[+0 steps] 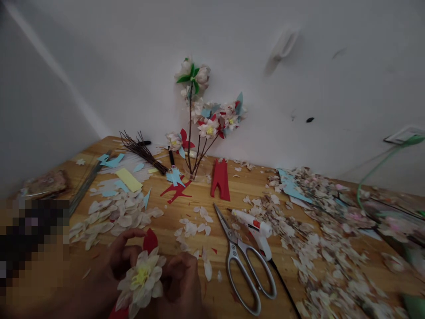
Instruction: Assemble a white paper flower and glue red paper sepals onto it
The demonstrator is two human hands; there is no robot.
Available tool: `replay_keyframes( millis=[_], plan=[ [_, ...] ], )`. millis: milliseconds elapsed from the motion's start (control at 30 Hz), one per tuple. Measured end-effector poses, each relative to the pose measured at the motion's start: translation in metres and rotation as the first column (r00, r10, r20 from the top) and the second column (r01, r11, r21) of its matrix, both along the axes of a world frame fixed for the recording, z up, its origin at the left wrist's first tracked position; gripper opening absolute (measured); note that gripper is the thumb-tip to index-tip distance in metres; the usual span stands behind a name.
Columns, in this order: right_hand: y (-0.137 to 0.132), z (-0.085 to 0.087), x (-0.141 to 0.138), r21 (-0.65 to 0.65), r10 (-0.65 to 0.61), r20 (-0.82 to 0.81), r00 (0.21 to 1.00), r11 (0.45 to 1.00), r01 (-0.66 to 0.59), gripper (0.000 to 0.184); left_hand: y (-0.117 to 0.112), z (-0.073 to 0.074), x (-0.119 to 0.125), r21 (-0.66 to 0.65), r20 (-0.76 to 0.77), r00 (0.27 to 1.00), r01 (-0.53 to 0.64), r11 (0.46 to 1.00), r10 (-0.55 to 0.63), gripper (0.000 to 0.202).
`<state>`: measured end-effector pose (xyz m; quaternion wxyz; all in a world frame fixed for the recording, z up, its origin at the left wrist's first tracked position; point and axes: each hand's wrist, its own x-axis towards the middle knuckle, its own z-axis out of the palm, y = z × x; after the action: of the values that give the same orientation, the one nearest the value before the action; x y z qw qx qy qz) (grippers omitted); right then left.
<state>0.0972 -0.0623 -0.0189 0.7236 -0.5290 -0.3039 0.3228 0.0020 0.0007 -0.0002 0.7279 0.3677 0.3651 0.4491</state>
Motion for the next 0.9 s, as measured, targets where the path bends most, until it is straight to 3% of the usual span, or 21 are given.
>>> replay_keyframes(
  millis=[267, 433, 533, 633, 767, 900],
  plan=[
    [0.001, -0.002, 0.010, 0.077, 0.019, 0.108, 0.994, 0.997, -0.027, 0.035, 0.000, 0.000, -0.001, 0.065, 0.013, 0.999, 0.052, 0.997, -0.053, 0.043],
    [0.007, -0.003, 0.030, 0.146, -0.024, 0.254, 0.967, 0.989, -0.014, 0.044, 0.006, -0.008, -0.003, 0.219, -0.080, 0.992, 0.111, 0.969, -0.095, 0.069],
    [0.010, 0.000, 0.044, 0.147, -0.101, 0.316, 0.943, 0.987, 0.056, 0.043, 0.013, -0.007, -0.007, 0.294, -0.150, 0.985, 0.126, 0.948, -0.084, 0.058],
    [0.013, 0.003, 0.056, 0.111, -0.131, 0.336, 0.933, 0.989, 0.099, 0.044, 0.025, 0.003, -0.013, 0.293, -0.210, 0.978, 0.041, 0.955, 0.022, 0.044],
    [0.015, 0.001, 0.065, -0.047, -0.056, 0.331, 0.942, 0.996, 0.076, 0.049, 0.044, 0.018, -0.022, 0.355, -0.365, 0.904, -0.085, 0.931, 0.222, 0.036],
    [0.017, -0.001, 0.067, -0.207, 0.103, 0.357, 0.928, 0.978, -0.029, 0.051, 0.052, 0.017, -0.026, 0.416, -0.496, 0.834, -0.015, 0.909, 0.241, 0.031]
  ],
)
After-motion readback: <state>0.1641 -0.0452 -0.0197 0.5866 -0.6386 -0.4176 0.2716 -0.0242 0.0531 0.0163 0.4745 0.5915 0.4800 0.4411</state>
